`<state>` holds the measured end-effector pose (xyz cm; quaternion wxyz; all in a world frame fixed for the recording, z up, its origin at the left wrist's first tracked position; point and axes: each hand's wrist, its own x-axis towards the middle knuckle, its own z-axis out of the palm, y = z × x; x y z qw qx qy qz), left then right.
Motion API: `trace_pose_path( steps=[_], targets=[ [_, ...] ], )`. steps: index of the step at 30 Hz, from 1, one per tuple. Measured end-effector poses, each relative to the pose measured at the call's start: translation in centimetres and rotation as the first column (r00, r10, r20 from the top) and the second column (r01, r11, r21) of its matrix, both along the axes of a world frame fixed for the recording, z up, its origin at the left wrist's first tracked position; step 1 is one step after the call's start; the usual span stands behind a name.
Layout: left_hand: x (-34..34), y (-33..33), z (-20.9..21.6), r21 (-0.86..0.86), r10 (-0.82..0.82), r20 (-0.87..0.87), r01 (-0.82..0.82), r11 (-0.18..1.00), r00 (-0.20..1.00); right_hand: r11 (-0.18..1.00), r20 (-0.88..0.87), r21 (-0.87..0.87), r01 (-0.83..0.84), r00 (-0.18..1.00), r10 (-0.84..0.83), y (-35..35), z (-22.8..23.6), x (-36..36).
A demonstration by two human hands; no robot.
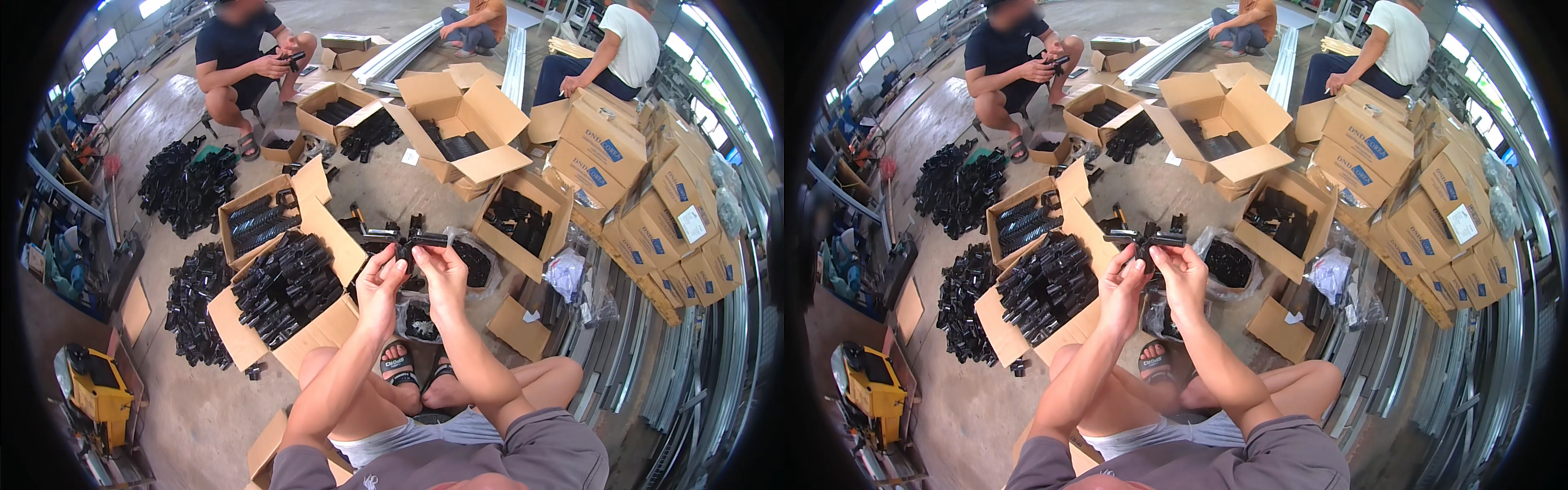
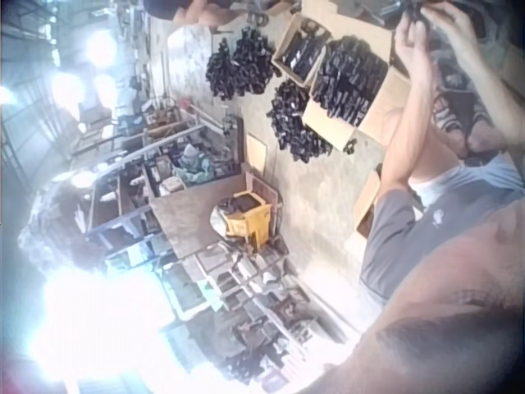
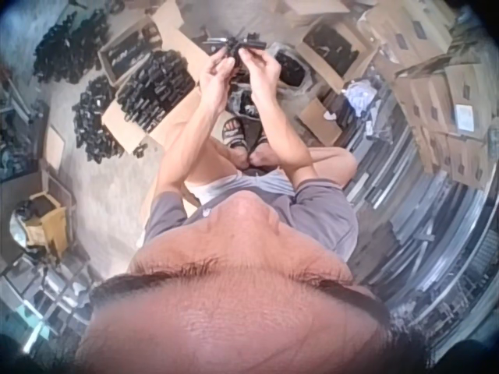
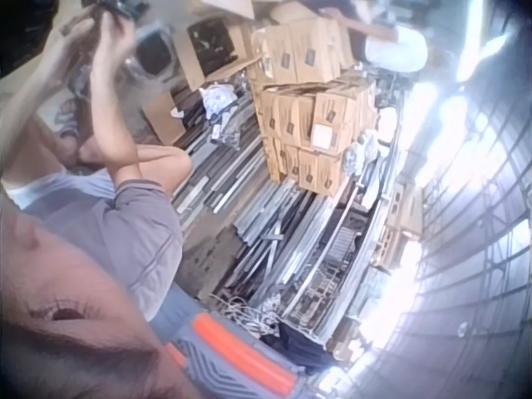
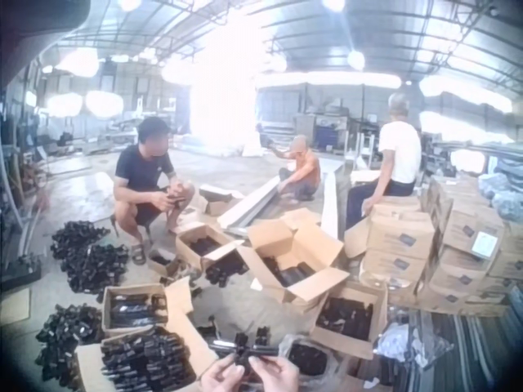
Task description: The person sits on the floor in a workshop and assembles small black plastic components. They pick up individual parts from open cardboard boxes, fit them together by hand, and place the assembled units into a clear plastic bag.
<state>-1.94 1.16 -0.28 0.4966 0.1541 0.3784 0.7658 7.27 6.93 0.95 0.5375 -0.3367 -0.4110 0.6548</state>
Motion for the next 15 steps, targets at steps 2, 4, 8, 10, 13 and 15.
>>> trace_pose_path(
  steps=[2, 4, 8, 10, 13, 15],
  targets=[
    [0.0, 0.0, -0.1, 0.008, 0.003, 0.004, -0.004, 1.0, 1.0, 0.998, -0.012, -0.059, 0.005, 1.0, -0.006, -0.1, -0.1, 0.0],
    [0.0, 0.1, -0.5, -0.001, 0.008, -0.018, -0.008, 1.0, 1.0, 0.997, -0.027, -0.072, 0.021, 0.999, -0.023, -0.3, -0.4, -0.2],
    [0.1, 0.0, -0.3, -0.008, 0.035, -0.064, -0.036, 0.999, 0.997, 0.992, 0.016, 0.078, 0.096, 0.995, -0.097, -1.0, -1.2, -0.4],
    [0.1, 0.1, -0.5, 0.005, 0.034, -0.065, -0.034, 0.999, 0.997, 0.984, 0.035, 0.138, 0.115, 0.992, -0.121, -0.9, -1.2, -0.4],
    [0.1, 0.0, -0.6, 0.024, 0.039, -0.092, -0.037, 0.999, 0.995, 0.989, 0.041, 0.112, 0.094, 0.994, -0.1, -0.8, -1.3, 0.0],
    [0.1, 0.1, -0.5, 0.035, 0.044, -0.114, -0.041, 0.999, 0.993, 0.996, 0.081, 0.063, 0.06, 0.995, -0.065, -0.5, -1.0, 0.2]
  ],
)
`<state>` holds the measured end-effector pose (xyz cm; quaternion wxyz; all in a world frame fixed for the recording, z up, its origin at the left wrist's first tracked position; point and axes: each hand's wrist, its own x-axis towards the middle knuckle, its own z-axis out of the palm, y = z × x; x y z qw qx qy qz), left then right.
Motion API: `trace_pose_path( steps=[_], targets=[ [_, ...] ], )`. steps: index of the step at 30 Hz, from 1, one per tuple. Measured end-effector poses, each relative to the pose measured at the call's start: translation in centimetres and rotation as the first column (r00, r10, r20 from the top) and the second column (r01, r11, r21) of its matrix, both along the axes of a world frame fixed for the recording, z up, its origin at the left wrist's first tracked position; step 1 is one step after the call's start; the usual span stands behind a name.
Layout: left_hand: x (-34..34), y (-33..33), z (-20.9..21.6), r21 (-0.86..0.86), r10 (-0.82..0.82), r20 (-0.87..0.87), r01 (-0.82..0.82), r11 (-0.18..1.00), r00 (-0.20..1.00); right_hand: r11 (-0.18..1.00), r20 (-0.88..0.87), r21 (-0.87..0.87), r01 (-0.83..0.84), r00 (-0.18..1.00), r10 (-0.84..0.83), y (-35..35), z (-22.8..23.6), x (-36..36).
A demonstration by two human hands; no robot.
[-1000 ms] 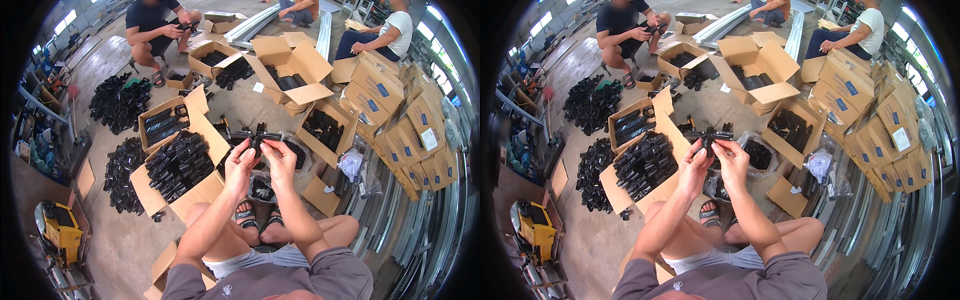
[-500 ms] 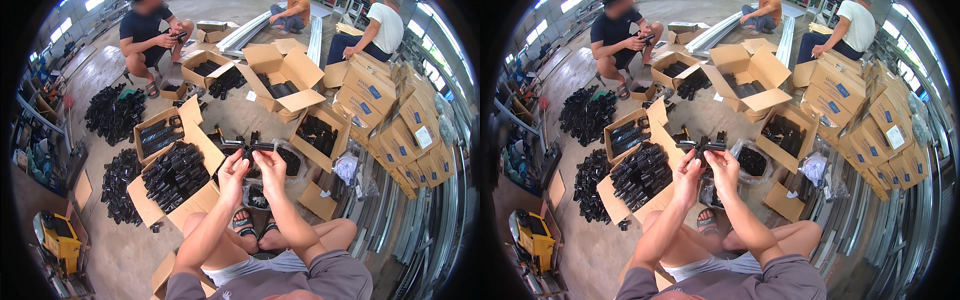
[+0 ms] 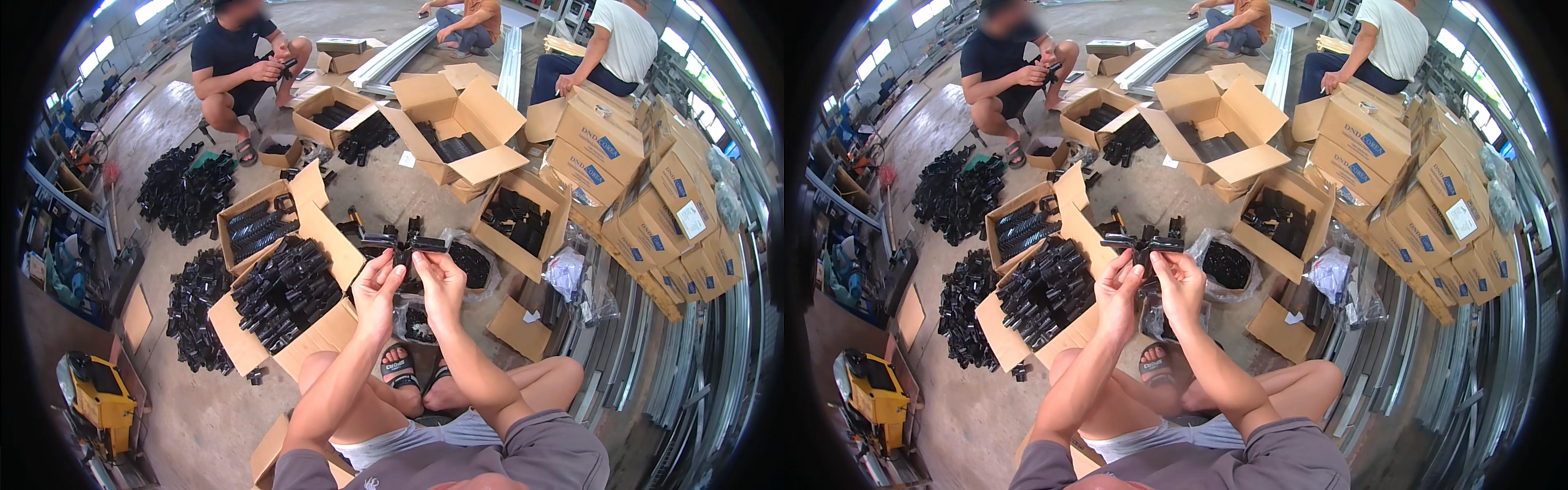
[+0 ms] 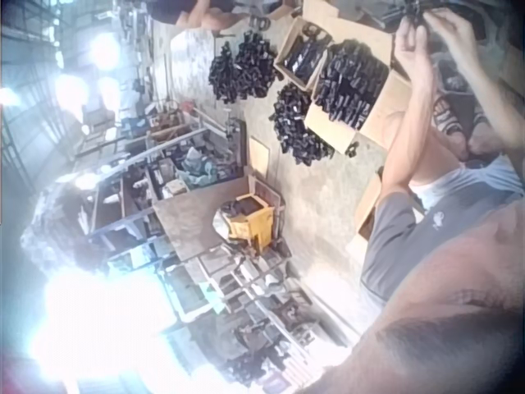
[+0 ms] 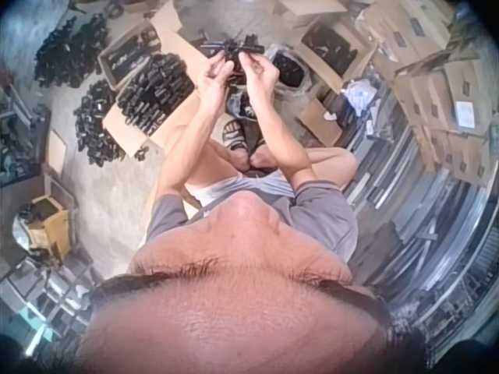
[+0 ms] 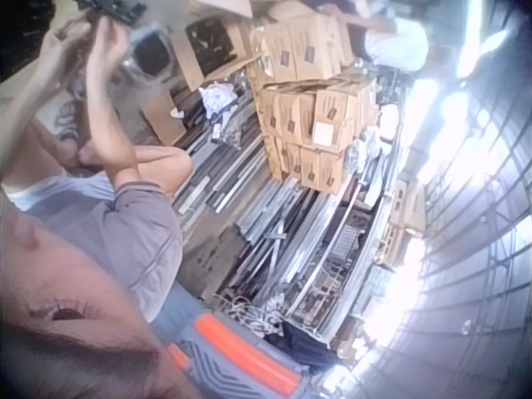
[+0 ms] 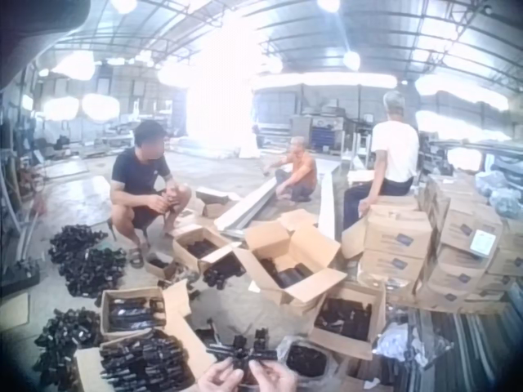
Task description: The person sits on the floor in a workshop and assembles small black plastic components. They pick up individual parts from open cardboard boxes, fit them together by hand, and place the assembled units into a clear plastic bag.
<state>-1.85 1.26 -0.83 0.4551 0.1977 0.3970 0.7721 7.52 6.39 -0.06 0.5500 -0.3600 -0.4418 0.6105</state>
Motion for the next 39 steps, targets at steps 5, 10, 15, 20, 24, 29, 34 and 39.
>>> trace_pose_path(
  steps=[5, 10, 15, 20, 24, 29, 34, 39],
  targets=[
    [0.2, 0.1, 0.0, -0.002, 0.006, 0.017, -0.006, 1.0, 1.0, 0.994, -0.062, 0.046, 0.1, 0.993, -0.097, -0.1, 0.0, -0.8],
    [0.3, 0.1, -0.6, -0.003, 0.027, 0.005, -0.027, 1.0, 1.0, 0.985, -0.069, 0.093, 0.142, 0.988, -0.136, -0.8, -0.3, -1.3],
    [0.3, 0.0, 0.0, -0.001, 0.024, -0.003, -0.024, 1.0, 1.0, 0.997, -0.012, 0.062, 0.041, 0.999, -0.04, -0.1, -1.1, -0.6],
    [0.4, 0.2, -0.4, 0.034, 0.019, -0.004, -0.019, 0.999, 1.0, 0.998, -0.1, 0.038, 0.054, 0.994, -0.05, -0.8, 0.2, -1.0],
    [0.5, 0.0, 0.1, 0.007, 0.044, -0.014, -0.043, 0.999, 0.999, 0.996, -0.143, -0.08, 0.034, 0.989, -0.045, -0.8, -0.1, -1.1],
    [0.4, 0.0, 0.1, 0.001, 0.033, -0.001, -0.033, 0.999, 0.999, 0.999, -0.143, -0.018, 0.049, 0.988, -0.051, -0.7, -0.2, -1.0],
    [0.7, 0.3, 0.1, -0.012, 0.03, -0.015, -0.03, 0.999, 0.999, 0.996, -0.148, -0.035, 0.08, 0.985, -0.084, -0.5, -0.9, -0.9],
    [0.5, 0.1, -0.6, 0.017, 0.029, -0.022, -0.029, 0.999, 0.999, 0.997, -0.207, -0.057, 0.059, 0.976, -0.07, -0.8, -0.4, -0.6]
  ],
)
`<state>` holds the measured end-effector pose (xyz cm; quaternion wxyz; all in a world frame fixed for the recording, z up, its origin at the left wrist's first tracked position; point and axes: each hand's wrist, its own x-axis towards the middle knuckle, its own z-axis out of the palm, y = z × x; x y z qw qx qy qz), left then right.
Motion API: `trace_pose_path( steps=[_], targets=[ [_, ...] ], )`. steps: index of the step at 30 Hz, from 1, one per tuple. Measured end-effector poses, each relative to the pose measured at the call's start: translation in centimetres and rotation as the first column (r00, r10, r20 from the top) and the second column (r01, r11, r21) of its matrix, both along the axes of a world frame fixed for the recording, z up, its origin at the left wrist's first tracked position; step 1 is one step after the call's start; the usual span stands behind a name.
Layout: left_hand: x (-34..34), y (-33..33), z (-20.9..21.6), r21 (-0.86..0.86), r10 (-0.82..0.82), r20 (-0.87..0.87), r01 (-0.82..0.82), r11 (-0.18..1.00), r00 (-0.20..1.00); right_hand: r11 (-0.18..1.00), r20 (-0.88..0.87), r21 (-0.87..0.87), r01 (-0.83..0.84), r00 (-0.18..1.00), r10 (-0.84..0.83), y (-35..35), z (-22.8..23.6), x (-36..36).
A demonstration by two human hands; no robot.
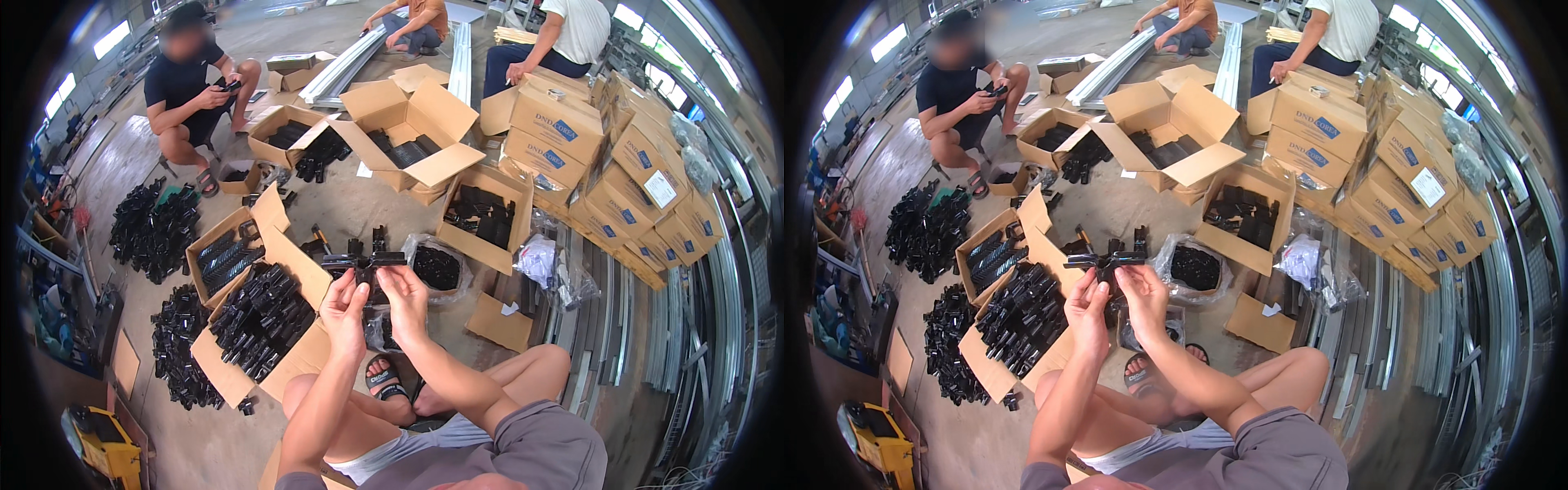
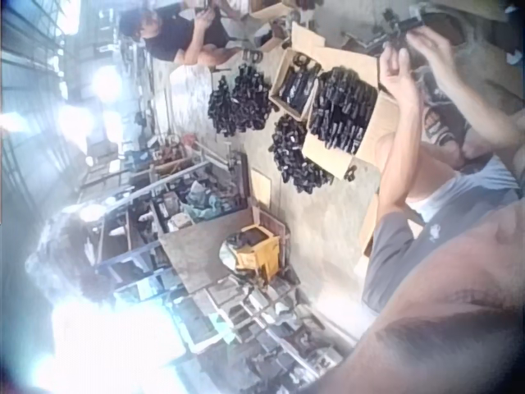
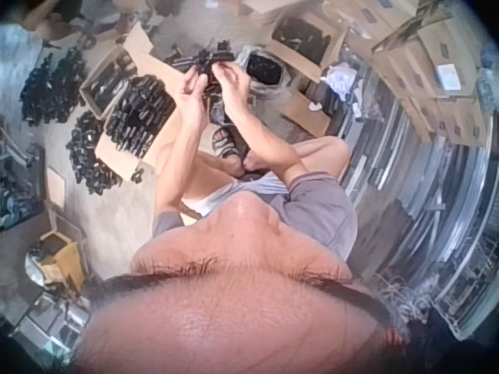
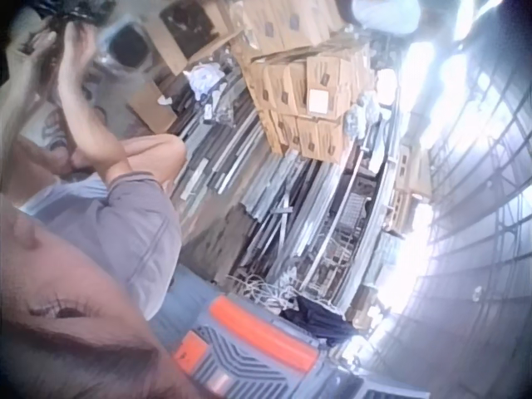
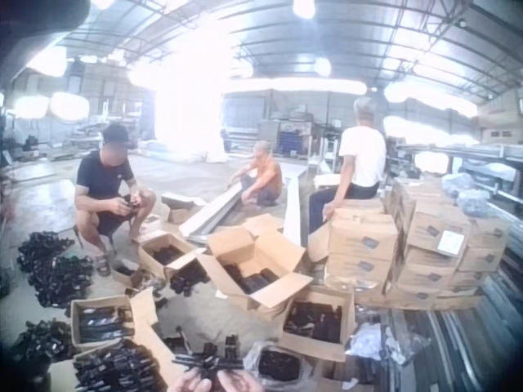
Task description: The person sits on the floor in a workshop and assembles small black plastic components. They pick up individual parts from open cardboard boxes, fit them together by hand, and place the assembled units into a clear plastic bag.
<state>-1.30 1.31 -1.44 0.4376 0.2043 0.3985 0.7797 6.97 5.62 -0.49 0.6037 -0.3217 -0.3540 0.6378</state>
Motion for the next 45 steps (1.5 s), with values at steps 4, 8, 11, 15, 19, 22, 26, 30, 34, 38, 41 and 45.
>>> trace_pose_path(
  steps=[4, 8, 11, 15, 19, 22, 26, 30, 34, 38, 41, 45],
  targets=[
    [0.2, 0.2, 0.5, -0.039, -0.03, 0.04, 0.031, 0.999, 0.999, 1.0, 0.028, 0.016, -0.02, 0.999, 0.02, 0.6, -0.5, 0.5],
    [0.2, 0.2, 0.3, -0.02, -0.026, 0.025, 0.026, 0.999, 0.999, 0.999, 0.03, 0.036, 0.031, 0.999, -0.032, 0.2, -0.2, 0.2],
    [0.1, 0.0, 0.2, -0.045, -0.036, 0.029, 0.037, 0.998, 0.999, 0.995, 0.025, 0.083, 0.059, 0.998, -0.061, 0.1, -0.7, -0.2],
    [-0.2, 0.0, 1.1, -0.09, -0.023, 0.064, 0.029, 0.996, 0.998, 0.993, 0.1, 0.069, 0.091, 0.99, -0.098, 0.3, -0.9, -1.2],
    [-0.5, -0.1, 0.9, -0.01, -0.125, 0.279, 0.133, 0.991, 0.952, 0.968, 0.146, 0.227, 0.105, 0.979, -0.141, -0.3, -0.7, -0.6],
    [-1.0, -0.4, 0.8, 0.011, -0.18, 0.323, 0.187, 0.982, 0.929, 0.915, 0.299, 0.386, 0.118, 0.922, -0.245, -0.6, 0.3, -0.4],
    [-0.9, -0.3, 0.8, 0.089, -0.253, 0.368, 0.237, 0.967, 0.895, 0.871, 0.362, 0.478, 0.115, 0.878, -0.315, -0.5, 0.7, -0.4],
    [-0.7, -0.3, 0.6, 0.116, -0.275, 0.371, 0.249, 0.961, 0.887, 0.881, 0.37, 0.453, 0.137, 0.87, -0.325, -0.5, 1.4, -0.6],
    [-0.9, -0.5, 0.1, 0.103, -0.255, 0.339, 0.234, 0.967, 0.906, 0.921, 0.34, 0.356, 0.157, 0.897, -0.284, -0.3, 1.0, -0.7],
    [-0.9, -0.5, 0.6, 0.104, -0.232, 0.276, 0.211, 0.972, 0.933, 0.946, 0.19, 0.277, 0.169, 0.955, -0.226, -0.5, 0.6, -0.9],
    [-1.0, -0.3, 0.6, 0.054, -0.2, 0.249, 0.193, 0.98, 0.948, 0.931, 0.212, 0.315, 0.182, 0.943, -0.256, 0.3, -1.6, 0.3],
    [-1.5, -0.8, 1.3, -0.012, -0.118, 0.267, 0.126, 0.992, 0.956, 0.968, 0.385, 0.149, 0.2, 0.89, -0.243, 2.8, -5.6, 4.0]
  ],
)
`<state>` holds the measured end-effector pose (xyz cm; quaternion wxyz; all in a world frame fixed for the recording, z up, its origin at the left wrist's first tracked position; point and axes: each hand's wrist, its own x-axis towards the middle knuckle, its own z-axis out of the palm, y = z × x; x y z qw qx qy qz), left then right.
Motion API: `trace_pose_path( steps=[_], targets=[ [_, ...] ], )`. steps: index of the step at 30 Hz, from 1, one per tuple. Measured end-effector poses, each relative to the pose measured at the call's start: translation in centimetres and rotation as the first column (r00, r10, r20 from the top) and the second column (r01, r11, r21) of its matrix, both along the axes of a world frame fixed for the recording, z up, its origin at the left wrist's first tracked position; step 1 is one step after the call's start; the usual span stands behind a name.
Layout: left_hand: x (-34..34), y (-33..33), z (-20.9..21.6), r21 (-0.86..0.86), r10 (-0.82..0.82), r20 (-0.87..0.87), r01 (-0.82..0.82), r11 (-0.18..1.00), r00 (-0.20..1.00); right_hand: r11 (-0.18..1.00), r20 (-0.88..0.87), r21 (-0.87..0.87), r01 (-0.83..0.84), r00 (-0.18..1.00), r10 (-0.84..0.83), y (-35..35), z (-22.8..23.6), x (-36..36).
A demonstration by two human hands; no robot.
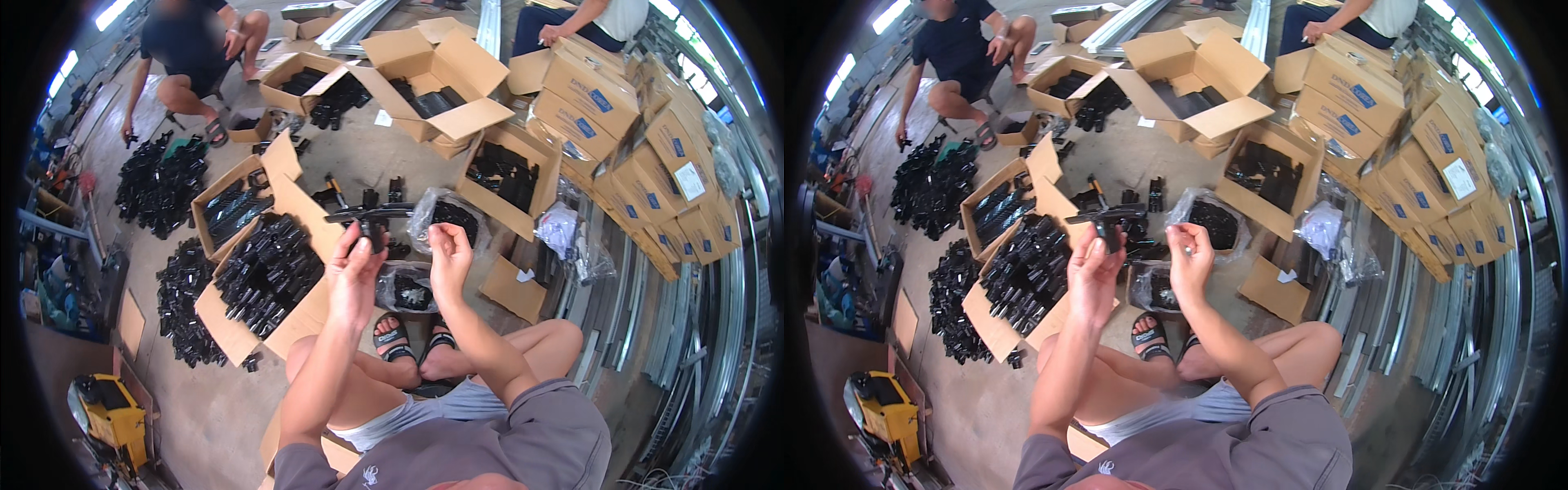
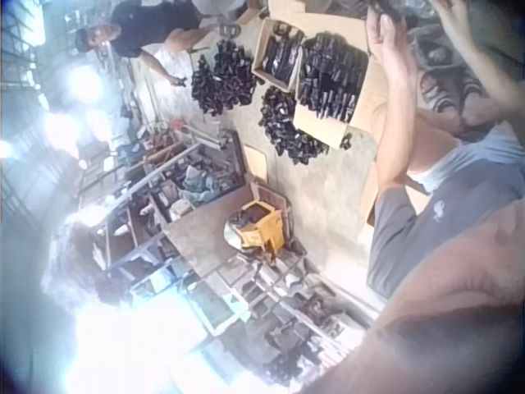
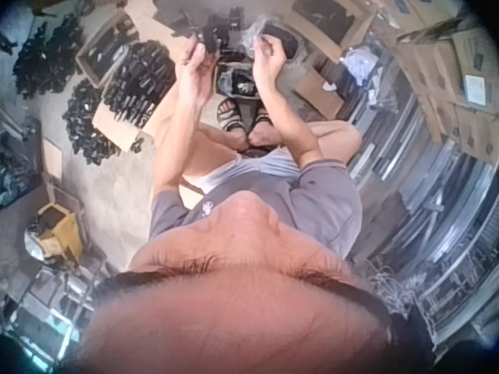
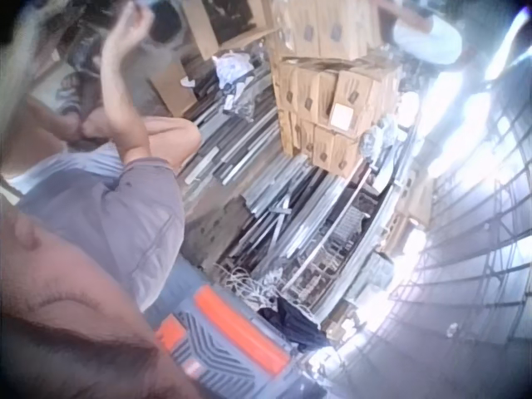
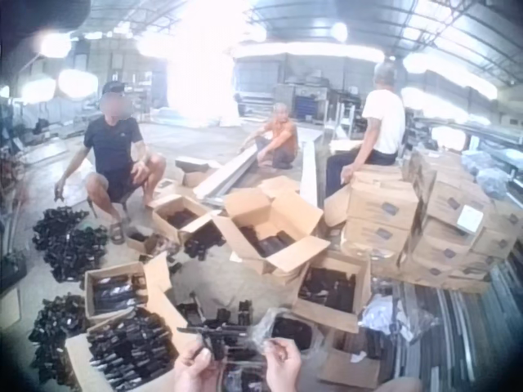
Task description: The person sits on the floor in a workshop and assembles small black plastic components. They pick up individual parts from open cardboard boxes, fit them together by hand, and place the assembled units into a clear plastic bag.
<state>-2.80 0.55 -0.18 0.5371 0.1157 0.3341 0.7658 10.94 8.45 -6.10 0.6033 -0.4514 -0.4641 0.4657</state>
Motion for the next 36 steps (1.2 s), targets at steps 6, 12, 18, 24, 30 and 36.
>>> trace_pose_path(
  steps=[6, 12, 18, 24, 30, 36],
  targets=[
    [-1.0, 0.1, 0.7, -0.211, 0.006, 0.028, 0.0, 0.977, 1.0, 0.959, 0.368, -0.209, 0.192, 0.924, -0.105, 7.6, -15.6, 11.1],
    [-1.3, 0.1, 0.9, -0.335, -0.057, -0.046, 0.039, 0.941, 0.997, 0.937, 0.498, -0.246, 0.247, 0.862, -0.096, 10.6, -13.4, 13.5],
    [-0.5, 0.6, 1.8, -0.399, -0.089, -0.071, 0.053, 0.916, 0.994, 0.902, 0.47, 0.282, 0.326, 0.773, -0.426, 16.0, -8.9, 12.3],
    [-0.5, 1.8, 1.8, -0.431, -0.134, -0.102, 0.078, 0.899, 0.986, 0.922, 0.589, 0.001, 0.388, 0.744, -0.314, 29.2, -9.8, 15.9],
    [-1.0, 3.3, 1.5, -0.464, -0.09, -0.087, 0.04, 0.885, 0.992, 0.942, 0.895, -0.155, 0.298, 0.445, 0.006, 35.4, -18.2, 15.5],
    [-1.8, 4.2, 1.7, -0.487, -0.065, -0.063, 0.026, 0.873, 0.996, 0.909, 0.912, -0.403, 0.11, -0.04, 0.409, 37.8, -20.1, 15.7]
  ],
)
